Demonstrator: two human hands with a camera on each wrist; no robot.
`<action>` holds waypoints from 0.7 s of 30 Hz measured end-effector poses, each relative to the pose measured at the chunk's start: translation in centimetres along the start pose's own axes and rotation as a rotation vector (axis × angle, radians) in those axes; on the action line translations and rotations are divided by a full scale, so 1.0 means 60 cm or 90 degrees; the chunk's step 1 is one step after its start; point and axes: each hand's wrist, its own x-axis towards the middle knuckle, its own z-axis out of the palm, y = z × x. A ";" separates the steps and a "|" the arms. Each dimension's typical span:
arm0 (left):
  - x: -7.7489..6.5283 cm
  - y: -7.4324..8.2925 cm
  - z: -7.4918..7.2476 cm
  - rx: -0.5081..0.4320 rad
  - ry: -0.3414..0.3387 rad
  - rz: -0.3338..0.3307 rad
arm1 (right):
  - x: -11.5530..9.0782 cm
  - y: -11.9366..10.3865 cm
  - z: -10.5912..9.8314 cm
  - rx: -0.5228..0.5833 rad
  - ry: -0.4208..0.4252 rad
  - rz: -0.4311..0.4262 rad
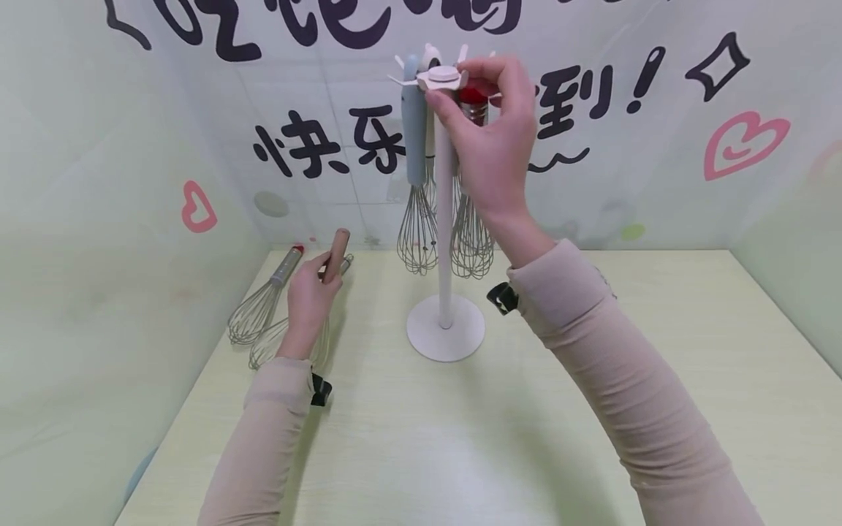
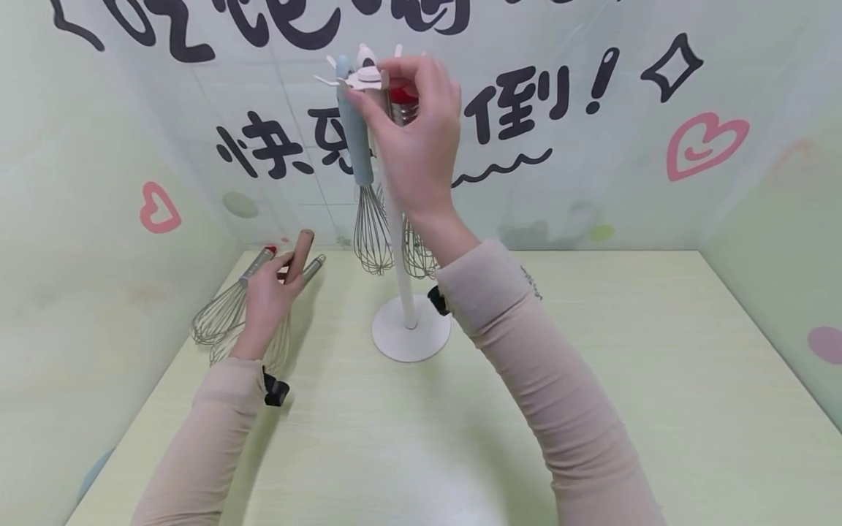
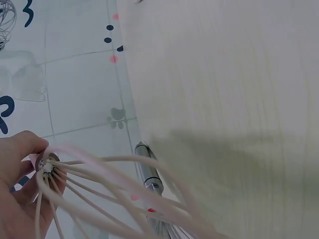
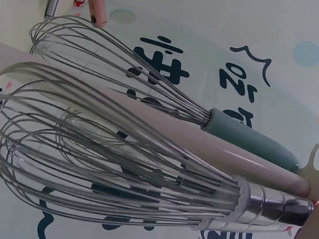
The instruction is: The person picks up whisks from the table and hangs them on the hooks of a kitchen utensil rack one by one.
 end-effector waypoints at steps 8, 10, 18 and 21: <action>-0.003 0.014 -0.007 -0.024 0.027 0.023 | -0.003 0.011 -0.028 -0.011 -0.049 -0.073; -0.003 0.016 -0.009 -0.036 0.030 0.021 | -0.004 0.012 -0.031 0.005 -0.039 -0.070; -0.002 0.030 -0.016 -0.078 0.028 0.005 | -0.005 0.021 -0.040 0.054 0.002 -0.035; -0.003 0.040 -0.020 -0.094 0.031 0.002 | -0.004 0.024 -0.043 0.066 -0.007 -0.027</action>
